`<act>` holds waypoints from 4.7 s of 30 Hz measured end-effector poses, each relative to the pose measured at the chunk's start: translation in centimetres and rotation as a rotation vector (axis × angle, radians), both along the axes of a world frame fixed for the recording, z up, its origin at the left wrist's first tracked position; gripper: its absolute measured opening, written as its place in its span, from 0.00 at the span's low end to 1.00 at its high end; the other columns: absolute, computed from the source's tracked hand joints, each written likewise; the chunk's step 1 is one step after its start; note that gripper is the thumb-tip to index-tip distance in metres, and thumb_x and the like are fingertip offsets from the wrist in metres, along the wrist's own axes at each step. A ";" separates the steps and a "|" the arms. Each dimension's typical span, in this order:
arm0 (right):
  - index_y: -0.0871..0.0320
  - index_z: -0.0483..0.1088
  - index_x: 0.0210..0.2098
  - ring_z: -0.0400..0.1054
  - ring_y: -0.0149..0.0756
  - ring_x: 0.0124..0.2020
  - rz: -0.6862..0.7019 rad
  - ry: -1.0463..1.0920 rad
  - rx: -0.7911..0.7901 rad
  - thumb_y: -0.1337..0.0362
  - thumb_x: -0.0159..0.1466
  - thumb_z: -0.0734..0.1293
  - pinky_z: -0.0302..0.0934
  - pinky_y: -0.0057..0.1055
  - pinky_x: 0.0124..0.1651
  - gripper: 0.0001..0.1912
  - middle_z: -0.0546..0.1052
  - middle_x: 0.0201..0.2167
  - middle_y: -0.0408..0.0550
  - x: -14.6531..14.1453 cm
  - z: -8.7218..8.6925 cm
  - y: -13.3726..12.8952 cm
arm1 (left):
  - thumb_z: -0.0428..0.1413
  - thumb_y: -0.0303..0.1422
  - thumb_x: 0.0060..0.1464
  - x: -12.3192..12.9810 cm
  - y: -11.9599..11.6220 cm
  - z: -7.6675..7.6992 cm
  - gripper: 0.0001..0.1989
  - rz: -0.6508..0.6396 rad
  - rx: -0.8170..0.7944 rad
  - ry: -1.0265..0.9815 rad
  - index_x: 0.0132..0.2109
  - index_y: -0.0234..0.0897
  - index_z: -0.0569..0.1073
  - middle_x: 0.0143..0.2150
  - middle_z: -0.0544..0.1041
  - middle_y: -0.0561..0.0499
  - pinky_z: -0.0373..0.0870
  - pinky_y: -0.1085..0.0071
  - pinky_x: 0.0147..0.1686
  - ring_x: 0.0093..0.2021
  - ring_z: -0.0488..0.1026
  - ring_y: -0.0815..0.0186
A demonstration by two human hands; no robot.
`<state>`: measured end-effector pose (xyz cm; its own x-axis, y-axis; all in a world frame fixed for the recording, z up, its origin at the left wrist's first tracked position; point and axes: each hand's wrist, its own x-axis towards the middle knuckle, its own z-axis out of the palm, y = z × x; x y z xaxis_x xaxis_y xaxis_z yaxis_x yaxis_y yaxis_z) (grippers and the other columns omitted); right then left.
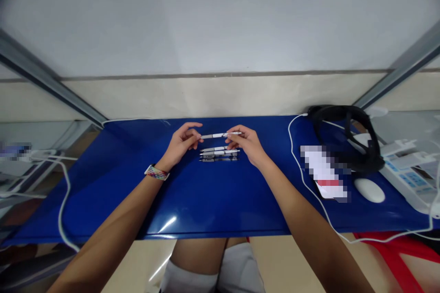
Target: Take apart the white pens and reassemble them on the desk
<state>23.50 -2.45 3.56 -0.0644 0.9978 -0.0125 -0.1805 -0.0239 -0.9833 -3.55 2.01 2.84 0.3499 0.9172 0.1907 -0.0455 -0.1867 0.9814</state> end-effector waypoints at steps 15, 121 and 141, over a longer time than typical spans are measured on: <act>0.53 0.80 0.39 0.78 0.35 0.26 -0.004 -0.001 0.005 0.48 0.56 0.85 0.73 0.34 0.33 0.21 0.84 0.30 0.44 -0.1 0.5 0.0 | 0.65 0.48 0.67 0.2 -0.1 -0.3 0.17 0.013 0.051 0.180 0.40 0.37 0.83 0.31 0.80 0.50 0.65 0.74 0.27 0.27 0.71 0.71; 0.55 0.80 0.47 0.81 0.28 0.32 -0.119 0.664 -0.189 0.60 0.68 0.73 0.78 0.19 0.38 0.09 0.87 0.34 0.43 -0.4 0.0 0.3 | 0.74 0.42 0.57 1.2 -0.5 -0.2 0.16 0.109 0.012 -0.073 0.42 0.37 0.80 0.35 0.85 0.49 0.80 0.64 0.44 0.36 0.83 0.64; 0.49 0.84 0.35 0.75 0.47 0.44 -0.090 -0.872 0.430 0.65 0.69 0.70 0.67 0.46 0.54 0.09 0.86 0.39 0.47 1.1 -1.8 0.6 | 0.67 0.37 0.63 0.7 -0.7 -0.7 0.05 0.128 0.316 0.412 0.42 0.44 0.86 0.43 0.88 0.47 0.76 0.59 0.49 0.45 0.81 0.56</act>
